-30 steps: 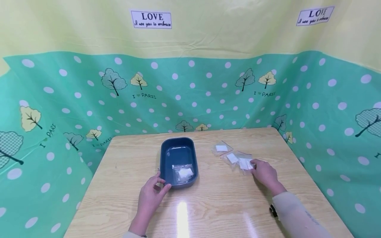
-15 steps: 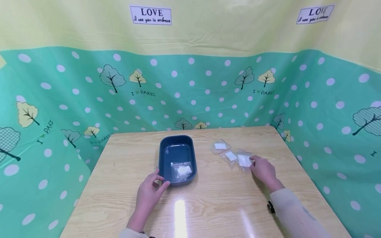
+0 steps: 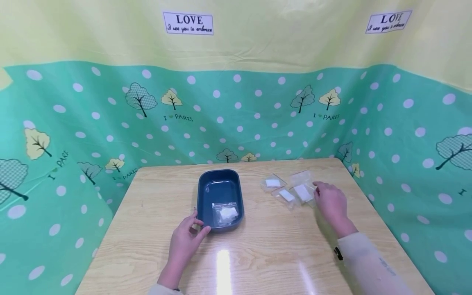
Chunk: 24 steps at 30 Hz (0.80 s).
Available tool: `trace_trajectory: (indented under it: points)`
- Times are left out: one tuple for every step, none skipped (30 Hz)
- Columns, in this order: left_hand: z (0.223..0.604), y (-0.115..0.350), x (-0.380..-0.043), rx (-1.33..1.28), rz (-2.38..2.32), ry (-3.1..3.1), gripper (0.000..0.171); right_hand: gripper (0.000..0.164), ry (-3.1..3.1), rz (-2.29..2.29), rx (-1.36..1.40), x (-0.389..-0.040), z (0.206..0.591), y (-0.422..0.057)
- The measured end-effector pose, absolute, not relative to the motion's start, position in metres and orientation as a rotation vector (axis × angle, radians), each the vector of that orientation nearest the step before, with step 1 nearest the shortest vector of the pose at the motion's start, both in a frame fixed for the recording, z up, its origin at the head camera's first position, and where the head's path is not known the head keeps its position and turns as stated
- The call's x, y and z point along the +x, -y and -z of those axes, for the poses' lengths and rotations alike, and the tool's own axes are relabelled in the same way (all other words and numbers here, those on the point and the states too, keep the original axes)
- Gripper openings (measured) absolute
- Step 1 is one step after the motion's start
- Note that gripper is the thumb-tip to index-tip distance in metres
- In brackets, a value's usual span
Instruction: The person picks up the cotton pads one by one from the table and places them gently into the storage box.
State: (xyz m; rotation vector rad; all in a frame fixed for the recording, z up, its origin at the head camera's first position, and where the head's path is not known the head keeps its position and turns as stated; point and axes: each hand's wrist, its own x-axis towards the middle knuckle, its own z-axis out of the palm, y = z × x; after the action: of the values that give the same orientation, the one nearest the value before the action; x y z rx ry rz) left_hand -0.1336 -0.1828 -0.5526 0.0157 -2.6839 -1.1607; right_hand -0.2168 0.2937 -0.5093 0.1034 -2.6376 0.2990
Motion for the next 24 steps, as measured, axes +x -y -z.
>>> trace_trajectory:
  points:
    - [0.553, 0.182, -0.134, 0.013, 1.163, 2.68, 0.03, 0.025, 2.648, -0.337, 0.091, -0.217, 0.507, -0.293]
    - [0.553, 0.182, -0.134, 0.009, 1.16, 2.678, 0.03, 0.025, 2.659, -0.387, 0.076, -0.217, 0.505, -0.293]
    - [0.553, 0.182, -0.134, 0.01, 1.154, 2.679, 0.029, 0.025, 2.669, -0.434, 0.059, -0.217, 0.503, -0.292]
    - [0.553, 0.181, -0.134, 0.01, 1.149, 2.677, 0.029, 0.025, 2.673, -0.488, 0.045, -0.217, 0.501, -0.29]
    - [0.552, 0.181, -0.133, 0.012, 1.145, 2.678, 0.028, 0.025, 2.673, -0.543, 0.036, -0.217, 0.498, -0.287]
    - [0.551, 0.181, -0.133, 0.013, 1.142, 2.677, 0.028, 0.025, 2.672, -0.599, 0.029, -0.217, 0.496, -0.284]
    - [0.551, 0.181, -0.133, 0.015, 1.142, 2.676, 0.028, 0.024, 2.666, -0.646, 0.032, -0.217, 0.494, -0.28]
    - [0.55, 0.18, -0.132, 0.02, 1.14, 2.678, 0.028, 0.024, 2.66, -0.693, 0.036, -0.218, 0.491, -0.276]
    - [0.55, 0.181, -0.132, 0.02, 1.139, 2.676, 0.028, 0.024, 2.654, -0.728, 0.044, -0.219, 0.489, -0.272]
    - [0.55, 0.181, -0.131, 0.024, 1.139, 2.676, 0.027, 0.024, 2.648, -0.763, 0.057, -0.22, 0.487, -0.266]
    - [0.55, 0.181, -0.131, 0.028, 1.139, 2.676, 0.027, 0.024, 2.642, -0.8, 0.069, -0.221, 0.485, -0.261]
    - [0.55, 0.181, -0.131, 0.031, 1.139, 2.676, 0.027, 0.023, 2.632, -0.828, 0.086, -0.223, 0.483, -0.255]
    - [0.55, 0.182, -0.131, 0.032, 1.141, 2.677, 0.026, 0.023, 2.624, -0.854, 0.109, -0.225, 0.482, -0.249]
    - [0.55, 0.182, -0.131, 0.032, 1.141, 2.679, 0.026, 0.023, 2.62, -0.882, 0.123, -0.226, 0.48, -0.244]
    - [0.55, 0.182, -0.131, 0.03, 1.142, 2.682, 0.027, 0.022, 2.614, -0.904, 0.141, -0.227, 0.479, -0.238]
    - [0.55, 0.182, -0.132, 0.031, 1.143, 2.687, 0.027, 0.022, 2.609, -0.931, 0.157, -0.228, 0.477, -0.232]
    - [0.551, 0.182, -0.132, 0.032, 1.145, 2.692, 0.027, 0.022, 2.608, -0.957, 0.172, -0.229, 0.475, -0.226]
    - [0.551, 0.183, -0.132, 0.027, 1.145, 2.695, 0.027, 0.022, 2.606, -0.985, 0.184, -0.23, 0.474, -0.221]
    - [0.551, 0.183, -0.133, 0.023, 1.145, 2.698, 0.027, 0.022, 2.605, -1.012, 0.199, -0.23, 0.472, -0.215]
    - [0.551, 0.183, -0.133, 0.021, 1.144, 2.7, 0.027, 0.022, 2.608, -1.036, 0.205, -0.23, 0.47, -0.21]
    - [0.551, 0.183, -0.133, 0.019, 1.145, 2.7, 0.027, 0.022, 2.608, -1.063, 0.219, -0.23, 0.468, -0.204]
    - [0.551, 0.183, -0.133, 0.019, 1.145, 2.701, 0.027, 0.023, 2.612, -1.094, 0.227, -0.23, 0.466, -0.199]
    - [0.551, 0.183, -0.133, 0.021, 1.144, 2.701, 0.027, 0.023, 2.617, -1.121, 0.237, -0.23, 0.465, -0.194]
    - [0.551, 0.183, -0.132, 0.022, 1.144, 2.701, 0.027, 0.024, 2.619, -1.153, 0.246, -0.23, 0.464, -0.188]
